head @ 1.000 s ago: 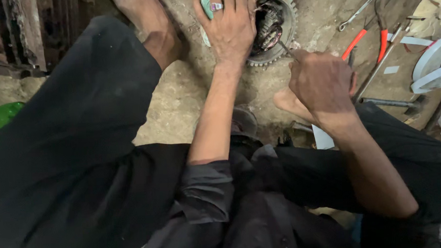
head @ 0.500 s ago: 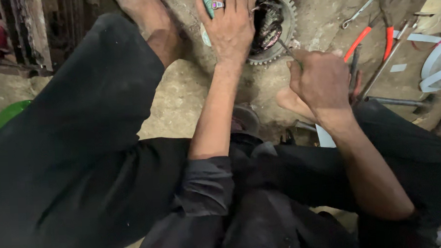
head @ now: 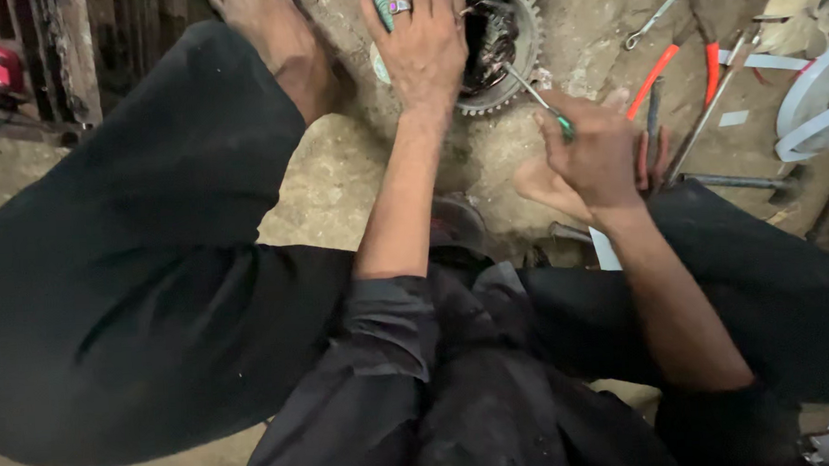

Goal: The person sits on the floor and repairs an electric motor by hand. They use a screwdriver to adjust internal components and pliers to manipulate wires within the motor housing.

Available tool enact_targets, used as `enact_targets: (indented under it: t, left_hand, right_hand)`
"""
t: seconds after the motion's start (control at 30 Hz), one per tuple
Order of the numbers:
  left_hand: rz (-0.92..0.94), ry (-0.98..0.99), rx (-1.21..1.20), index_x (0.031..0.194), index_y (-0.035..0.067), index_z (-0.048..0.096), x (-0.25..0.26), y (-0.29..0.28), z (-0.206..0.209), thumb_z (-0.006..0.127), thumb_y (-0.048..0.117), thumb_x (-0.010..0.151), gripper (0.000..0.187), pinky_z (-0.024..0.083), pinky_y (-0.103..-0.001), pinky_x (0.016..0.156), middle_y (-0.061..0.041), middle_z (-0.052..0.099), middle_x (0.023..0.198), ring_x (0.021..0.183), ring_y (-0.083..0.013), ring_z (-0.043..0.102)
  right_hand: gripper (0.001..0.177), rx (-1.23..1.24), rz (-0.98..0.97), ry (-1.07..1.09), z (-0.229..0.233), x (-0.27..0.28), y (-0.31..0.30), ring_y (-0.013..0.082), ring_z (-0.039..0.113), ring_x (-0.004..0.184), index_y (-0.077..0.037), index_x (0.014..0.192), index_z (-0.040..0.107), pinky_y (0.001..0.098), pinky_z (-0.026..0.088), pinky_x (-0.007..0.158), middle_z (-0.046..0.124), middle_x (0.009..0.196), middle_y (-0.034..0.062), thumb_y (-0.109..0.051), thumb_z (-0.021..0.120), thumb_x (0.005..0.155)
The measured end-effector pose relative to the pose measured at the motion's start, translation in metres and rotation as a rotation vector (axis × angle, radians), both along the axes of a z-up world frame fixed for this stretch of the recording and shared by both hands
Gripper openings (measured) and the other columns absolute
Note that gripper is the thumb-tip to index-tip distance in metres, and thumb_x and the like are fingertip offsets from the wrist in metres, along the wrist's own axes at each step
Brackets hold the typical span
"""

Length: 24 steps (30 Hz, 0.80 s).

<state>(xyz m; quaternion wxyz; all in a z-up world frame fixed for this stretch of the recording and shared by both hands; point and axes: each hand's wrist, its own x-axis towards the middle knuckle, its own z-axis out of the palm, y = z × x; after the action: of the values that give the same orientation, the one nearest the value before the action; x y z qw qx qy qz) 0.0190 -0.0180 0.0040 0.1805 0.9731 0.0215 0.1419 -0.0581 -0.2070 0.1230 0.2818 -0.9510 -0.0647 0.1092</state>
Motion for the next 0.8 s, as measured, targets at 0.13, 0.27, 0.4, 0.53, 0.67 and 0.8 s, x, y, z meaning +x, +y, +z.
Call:
enact_targets:
  t: [0.13,0.27,0.4,0.53,0.67,0.8]
  left_hand:
    - [-0.015,0.028,0.032,0.116,0.01,0.067,0.003,0.0,-0.004,0.06,0.032,0.103,0.026,0.029,-0.061,0.12,-0.008,0.066,0.118,0.124,-0.0309,0.054]
    - [-0.033,0.012,0.016,0.117,0.011,0.067,0.004,0.004,-0.001,0.059,0.031,0.104,0.026,0.027,-0.062,0.121,-0.006,0.066,0.118,0.124,-0.0304,0.054]
    - [-0.129,0.111,-0.024,0.136,0.01,0.059,-0.008,0.005,0.009,0.061,0.028,0.104,0.037,0.019,-0.062,0.127,-0.007,0.059,0.138,0.14,-0.0298,0.045]
    - [-0.274,0.095,-0.157,0.161,0.004,0.03,-0.033,0.007,0.026,0.074,0.045,0.096,0.088,0.008,-0.062,0.129,-0.02,0.029,0.165,0.156,-0.037,0.019]
    - [-0.306,0.334,-0.105,0.161,0.006,0.019,-0.038,0.01,0.033,0.087,0.056,0.075,0.12,0.006,-0.062,0.128,-0.019,0.018,0.168,0.157,-0.0372,0.013]
    - [-0.304,0.248,-0.104,0.164,0.008,0.02,-0.036,0.011,0.03,0.09,0.05,0.075,0.122,0.006,-0.061,0.131,-0.017,0.019,0.17,0.159,-0.0358,0.014]
  right_hand:
    - [0.022,0.097,0.018,-0.098,-0.017,-0.008,-0.01,0.0336,0.073,0.098,-0.007,0.123,0.071,0.0405,0.056,0.087,0.074,0.111,0.0169,-0.014,0.073,0.102]
    - [0.018,0.076,0.008,-0.109,-0.029,-0.011,-0.011,0.0326,0.073,0.096,-0.01,0.119,0.072,0.0426,0.052,0.087,0.076,0.108,0.0134,-0.016,0.073,0.102]
    - [0.019,-0.006,-0.022,-0.089,-0.023,-0.012,-0.012,0.0327,0.074,0.088,-0.013,0.115,0.074,0.0477,0.049,0.086,0.077,0.095,0.0127,-0.02,0.075,0.098]
    - [0.02,-0.004,-0.064,0.058,-0.002,-0.005,-0.011,0.0393,0.071,0.088,-0.015,0.117,0.073,0.0476,0.052,0.076,0.073,0.091,0.0185,-0.025,0.074,0.1]
    - [0.02,-0.19,-0.092,0.107,0.016,-0.006,-0.009,0.0428,0.069,0.082,-0.012,0.11,0.075,0.0514,0.052,0.072,0.072,0.085,0.0211,-0.027,0.074,0.097]
    - [0.021,-0.244,-0.026,0.022,0.018,-0.007,-0.003,0.0422,0.069,0.078,-0.011,0.11,0.076,0.0543,0.051,0.079,0.072,0.081,0.0207,-0.026,0.075,0.096]
